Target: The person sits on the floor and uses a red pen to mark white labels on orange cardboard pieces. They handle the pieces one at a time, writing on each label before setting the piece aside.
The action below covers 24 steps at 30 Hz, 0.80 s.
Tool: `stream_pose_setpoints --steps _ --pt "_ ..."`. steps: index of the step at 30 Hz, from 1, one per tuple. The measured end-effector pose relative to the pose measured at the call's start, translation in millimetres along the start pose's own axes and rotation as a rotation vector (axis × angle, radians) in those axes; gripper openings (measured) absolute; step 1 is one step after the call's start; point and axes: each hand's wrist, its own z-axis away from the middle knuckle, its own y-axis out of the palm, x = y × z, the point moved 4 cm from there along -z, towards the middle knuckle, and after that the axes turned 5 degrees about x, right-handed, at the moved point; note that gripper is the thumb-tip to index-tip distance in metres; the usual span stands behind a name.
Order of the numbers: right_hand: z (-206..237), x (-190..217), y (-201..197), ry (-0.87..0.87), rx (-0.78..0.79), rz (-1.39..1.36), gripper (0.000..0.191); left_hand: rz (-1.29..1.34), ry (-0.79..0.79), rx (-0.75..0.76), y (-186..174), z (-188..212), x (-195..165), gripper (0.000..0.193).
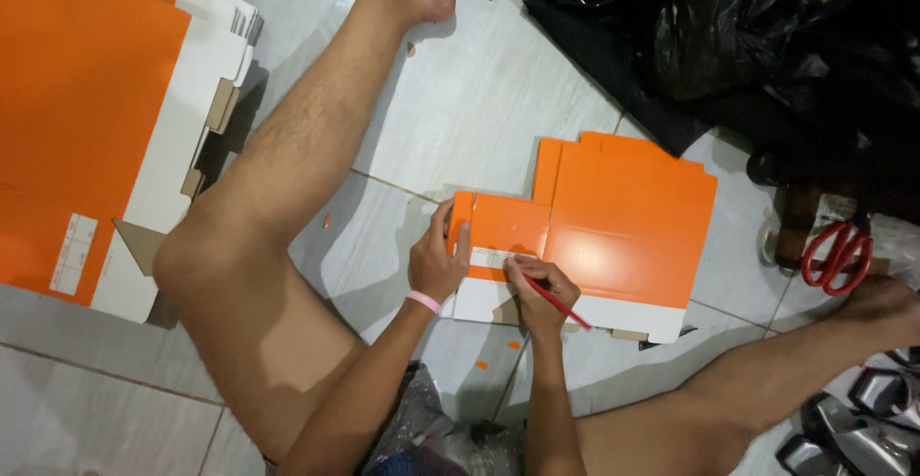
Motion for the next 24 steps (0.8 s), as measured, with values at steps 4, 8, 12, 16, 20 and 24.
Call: stream_pose_setpoints --steps 4,8,12,16,20,24 --pt "0.7 -1.4 1.2 -0.085 -0.033 0.126 0.024 -0.008 0.029 -0.013 2.1 0.2 1.5 0.044" --pt "3.3 -0.9 3.8 -0.102 -0.031 0.162 0.018 0.008 0.045 -0.021 3.2 0.8 1.1 0.044" --pt "5.0 -2.0 3.7 -0.129 -0.036 0.166 0.019 -0.011 -0.035 0.019 4.5 0.5 3.4 0.044" --pt "3.6 -3.5 4.3 -0.112 -0.013 0.206 0.015 0.002 -0.002 0.000 4.1 0.3 1.2 0.044" --pt "3.3 -3.9 3.9 -0.042 -0.030 0.190 0.018 0.005 -0.019 0.000 4.7 0.2 1.0 0.043" --pt "4.6 -3.8 4.1 -0.019 -0.020 0.173 0.018 0.006 -0.062 0.017 5.8 1.1 2.5 0.043"
